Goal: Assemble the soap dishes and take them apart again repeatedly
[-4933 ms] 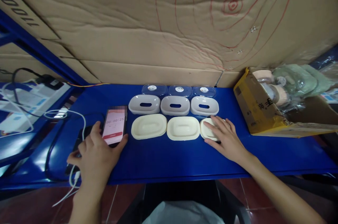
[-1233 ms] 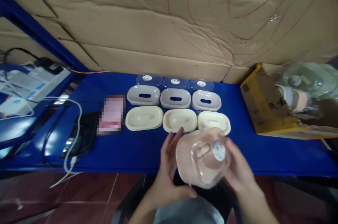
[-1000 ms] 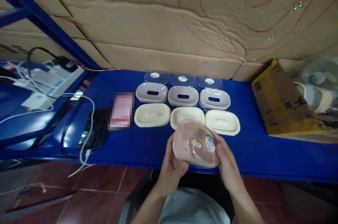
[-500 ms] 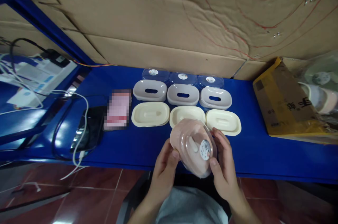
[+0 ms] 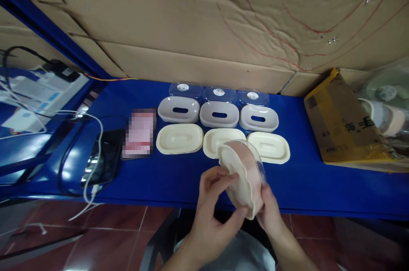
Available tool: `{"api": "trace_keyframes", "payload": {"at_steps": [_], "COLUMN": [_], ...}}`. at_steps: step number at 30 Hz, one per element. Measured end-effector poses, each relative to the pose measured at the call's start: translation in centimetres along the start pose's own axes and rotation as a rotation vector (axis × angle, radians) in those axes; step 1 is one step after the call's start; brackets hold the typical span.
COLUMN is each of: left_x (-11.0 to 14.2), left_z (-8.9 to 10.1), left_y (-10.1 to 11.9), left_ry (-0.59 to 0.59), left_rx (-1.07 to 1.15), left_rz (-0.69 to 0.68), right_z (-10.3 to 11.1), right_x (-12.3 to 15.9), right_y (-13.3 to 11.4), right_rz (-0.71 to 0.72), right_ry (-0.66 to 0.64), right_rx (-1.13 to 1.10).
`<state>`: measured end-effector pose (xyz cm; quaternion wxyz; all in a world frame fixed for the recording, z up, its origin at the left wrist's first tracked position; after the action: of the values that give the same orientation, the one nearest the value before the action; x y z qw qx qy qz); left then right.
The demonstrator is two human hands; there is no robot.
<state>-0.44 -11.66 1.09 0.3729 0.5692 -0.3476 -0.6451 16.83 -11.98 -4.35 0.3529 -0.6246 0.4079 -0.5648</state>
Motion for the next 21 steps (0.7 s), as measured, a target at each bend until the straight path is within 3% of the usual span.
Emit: {"api": "trace_keyframes", "payload": {"at_steps": [3, 7, 11, 17, 21], "left_x": [0.0, -0.2, -1.0, -2.2, -2.6], "left_z": [-0.2, 0.0, 0.3, 0.9, 1.2], "left_y": [0.2, 0.1, 0.2, -0.1, -0.3], "left_ry": [-0.089, -0.150, -0.140, -0.040, -0.089], "left_rx": [-0.160, -0.246, -0.300, -0.223, -0.185], "left_rz": [-0.086, -0.087, -0.086, -0.003, 0.049], "right_z": [-0.4, -1.2, -1.2, 0.0, 0.1], "right_x": [-0.6, -1.2, -1.3, -1.2, -1.2], "right_y": [0.5, -0.7, -0.7, 1.6, 1.4], "right_rz": [-0.054, -0.078, -0.102, -0.059, -0.050], "right_ry": [-0.046, -0.125, -0.144, -0.135, -0.135], "right_rx": [-0.132, -0.183, -0.142, -0.078, -0.077]}}
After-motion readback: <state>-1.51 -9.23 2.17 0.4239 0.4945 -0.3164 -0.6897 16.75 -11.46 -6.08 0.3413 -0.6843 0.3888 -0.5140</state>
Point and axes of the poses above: each hand's wrist, its own x-axis away from the middle knuckle, its own z-axis out of the back of the hand, y = z × x, the point moved 5 cm from there along -x, towards the middle knuckle, and after that the axes turned 14 degrees about -z, right-handed, at the moved point
